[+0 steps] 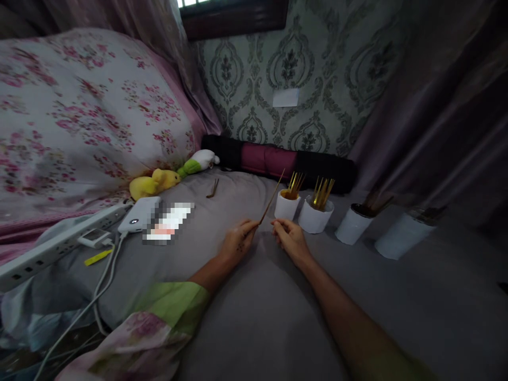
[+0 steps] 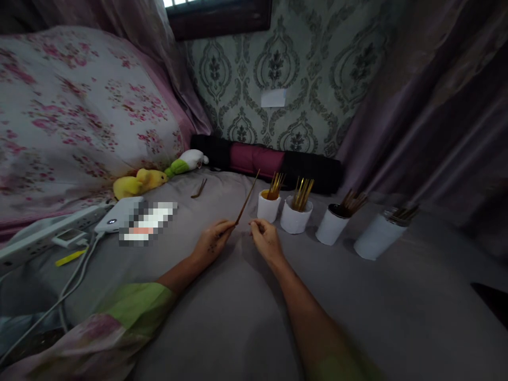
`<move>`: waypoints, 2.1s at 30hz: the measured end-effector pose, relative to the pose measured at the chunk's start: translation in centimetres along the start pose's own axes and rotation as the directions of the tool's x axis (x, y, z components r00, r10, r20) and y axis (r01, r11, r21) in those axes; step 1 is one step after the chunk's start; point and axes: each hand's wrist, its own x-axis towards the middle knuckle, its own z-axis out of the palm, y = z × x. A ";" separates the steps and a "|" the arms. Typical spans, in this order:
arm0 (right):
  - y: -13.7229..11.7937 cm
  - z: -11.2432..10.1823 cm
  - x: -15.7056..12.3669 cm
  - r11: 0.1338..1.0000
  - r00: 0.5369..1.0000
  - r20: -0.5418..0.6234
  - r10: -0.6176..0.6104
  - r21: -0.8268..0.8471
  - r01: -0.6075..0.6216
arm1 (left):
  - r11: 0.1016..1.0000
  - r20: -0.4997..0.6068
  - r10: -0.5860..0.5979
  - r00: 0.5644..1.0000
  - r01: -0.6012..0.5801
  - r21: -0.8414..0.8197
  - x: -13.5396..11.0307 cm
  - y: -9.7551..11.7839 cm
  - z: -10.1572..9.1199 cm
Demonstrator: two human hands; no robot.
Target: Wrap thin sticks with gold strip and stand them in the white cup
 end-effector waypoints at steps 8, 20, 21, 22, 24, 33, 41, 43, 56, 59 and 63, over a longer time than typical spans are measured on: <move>-1.2 0.3 -0.3 0.993 0.998 0.020 0.063 0.101 -0.065 | 0.994 0.078 0.039 0.996 -0.047 0.100 -0.4 -0.2 -0.2; -1.1 0.3 -0.3 0.972 0.995 0.041 0.090 0.214 -0.097 | 0.938 0.293 0.046 0.955 -0.142 0.315 -0.3 0.6 -1.0; -1.0 0.3 -0.3 0.972 0.995 0.039 0.093 0.213 -0.099 | 0.934 0.303 0.044 0.952 -0.147 0.325 -0.3 0.7 -1.0; -1.0 0.4 -0.3 0.972 0.995 0.036 0.096 0.211 -0.101 | 0.930 0.311 0.043 0.950 -0.152 0.336 -0.3 0.7 -1.1; -1.0 0.4 -0.3 0.972 0.994 0.030 0.105 0.207 -0.109 | 0.920 0.328 0.039 0.944 -0.162 0.356 -0.3 0.8 -1.1; -0.6 0.5 -0.2 0.978 0.995 0.006 0.101 0.183 -0.100 | 0.966 0.311 0.031 0.950 -0.108 0.233 -0.4 0.6 -0.8; -0.2 0.4 -0.1 0.982 0.995 0.015 0.102 0.159 -0.103 | 0.999 0.231 -0.004 0.973 -0.007 0.045 -0.5 0.4 -0.2; -0.2 0.3 -0.1 0.981 0.994 0.012 0.110 0.160 -0.110 | 1.000 0.226 -0.031 0.974 0.031 0.005 -0.4 0.5 -0.1; -0.1 0.2 0.0 0.980 0.994 -0.022 0.105 0.172 -0.100 | 0.904 0.250 -0.314 0.916 0.369 -0.215 0.0 0.5 0.6; -0.2 0.2 0.0 0.981 0.993 -0.039 0.111 0.162 -0.103 | 0.861 0.275 -0.365 0.890 0.435 -0.265 0.2 1.0 0.4; -0.2 0.1 0.1 0.982 0.991 -0.059 0.122 0.149 -0.112 | 0.728 0.343 -0.491 0.801 0.593 -0.344 0.3 1.4 0.3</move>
